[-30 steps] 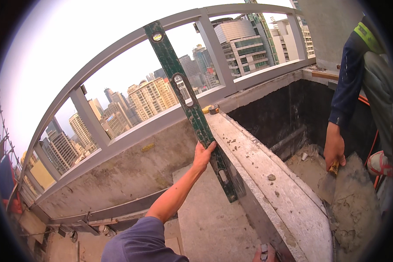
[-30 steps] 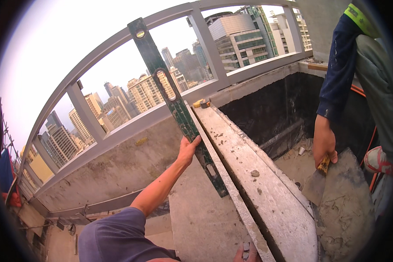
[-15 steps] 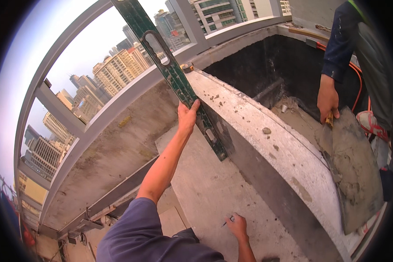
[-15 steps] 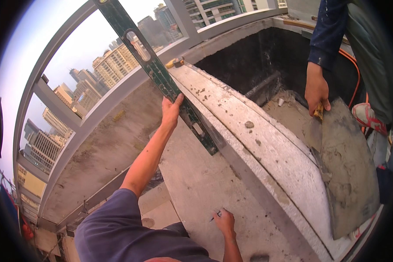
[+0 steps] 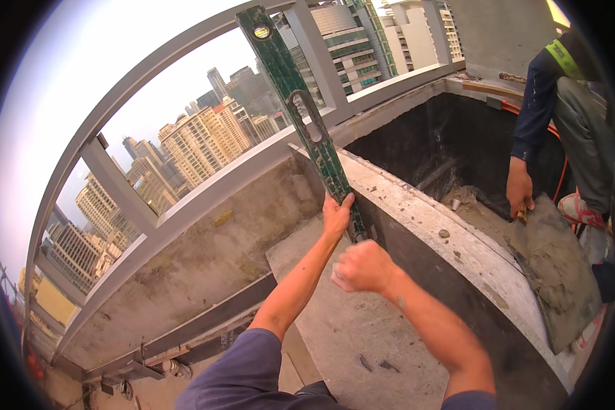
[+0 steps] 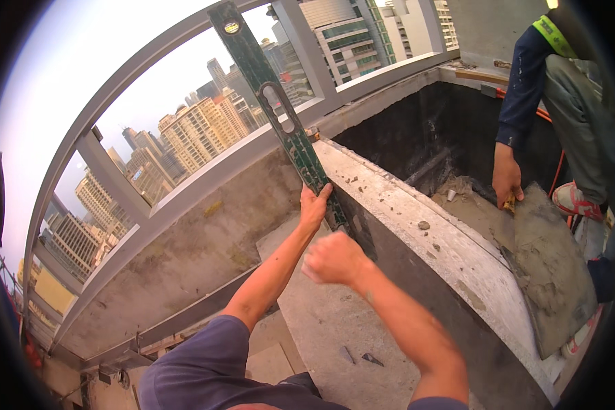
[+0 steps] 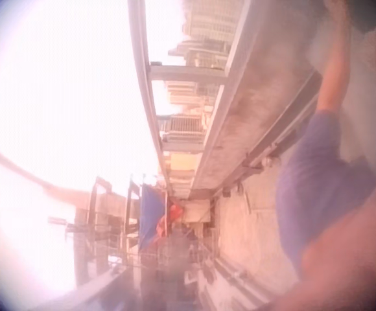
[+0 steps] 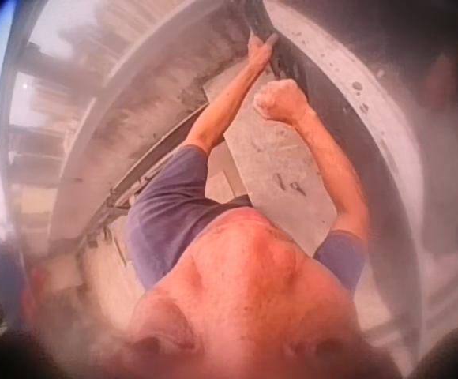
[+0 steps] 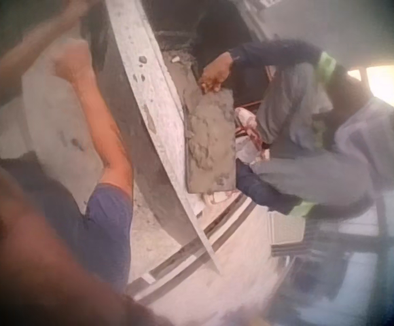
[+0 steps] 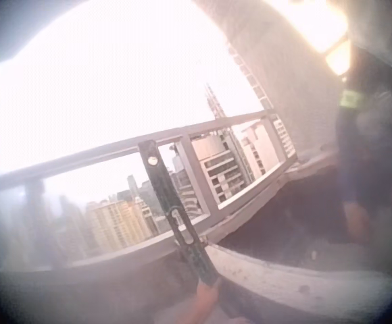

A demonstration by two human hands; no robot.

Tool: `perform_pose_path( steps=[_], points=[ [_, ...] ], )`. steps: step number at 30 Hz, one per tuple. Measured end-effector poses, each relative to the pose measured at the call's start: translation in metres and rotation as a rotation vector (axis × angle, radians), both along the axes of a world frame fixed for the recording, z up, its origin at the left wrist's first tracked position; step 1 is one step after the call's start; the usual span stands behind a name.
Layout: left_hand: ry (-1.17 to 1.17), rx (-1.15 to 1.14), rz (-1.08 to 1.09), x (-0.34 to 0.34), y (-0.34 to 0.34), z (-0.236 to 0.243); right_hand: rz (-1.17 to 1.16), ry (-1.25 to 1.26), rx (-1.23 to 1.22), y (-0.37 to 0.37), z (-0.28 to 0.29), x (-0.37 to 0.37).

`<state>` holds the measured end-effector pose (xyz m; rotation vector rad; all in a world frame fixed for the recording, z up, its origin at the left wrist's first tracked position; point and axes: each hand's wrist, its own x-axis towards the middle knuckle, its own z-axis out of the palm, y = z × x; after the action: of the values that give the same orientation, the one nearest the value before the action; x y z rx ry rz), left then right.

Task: The person installs stone slabs on a rooftop ledge, using a spirit level to check alignment and a rubber mallet to tap the slabs into place. A coworker applies mortar to the ledge with a trowel. The person repeatedly measures, adjusts, and secures the slabs along the curved edge.

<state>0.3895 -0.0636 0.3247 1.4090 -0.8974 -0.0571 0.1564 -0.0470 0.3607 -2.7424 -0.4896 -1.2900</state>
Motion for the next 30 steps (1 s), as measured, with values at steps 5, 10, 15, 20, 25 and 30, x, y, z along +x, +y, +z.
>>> perform_pose_path(
  steps=[5, 10, 15, 20, 25, 30],
  points=[
    [-0.02, -0.012, 0.043, -0.005, -0.001, 0.0, -0.046, 0.403, -0.317, -0.003, 0.047, 0.001],
    [-0.045, 0.038, 0.075, -0.004, 0.0, 0.001, -0.35, 0.355, -0.211, -0.053, 0.043, 0.008],
    [-0.045, 0.04, 0.06, -0.006, 0.003, 0.006, -0.278, 0.432, -0.208, -0.025, 0.039, 0.011],
    [-0.019, 0.013, 0.039, -0.009, 0.001, 0.006, -0.055, 0.499, -0.32, 0.035, 0.077, -0.015],
    [-0.077, 0.053, 0.084, -0.007, 0.002, 0.006, -0.434, 0.551, -0.277, -0.032, 0.061, -0.016],
    [-0.078, 0.069, 0.058, -0.008, 0.005, 0.01, -0.413, 0.437, -0.198, -0.057, 0.023, 0.0]
  ],
)
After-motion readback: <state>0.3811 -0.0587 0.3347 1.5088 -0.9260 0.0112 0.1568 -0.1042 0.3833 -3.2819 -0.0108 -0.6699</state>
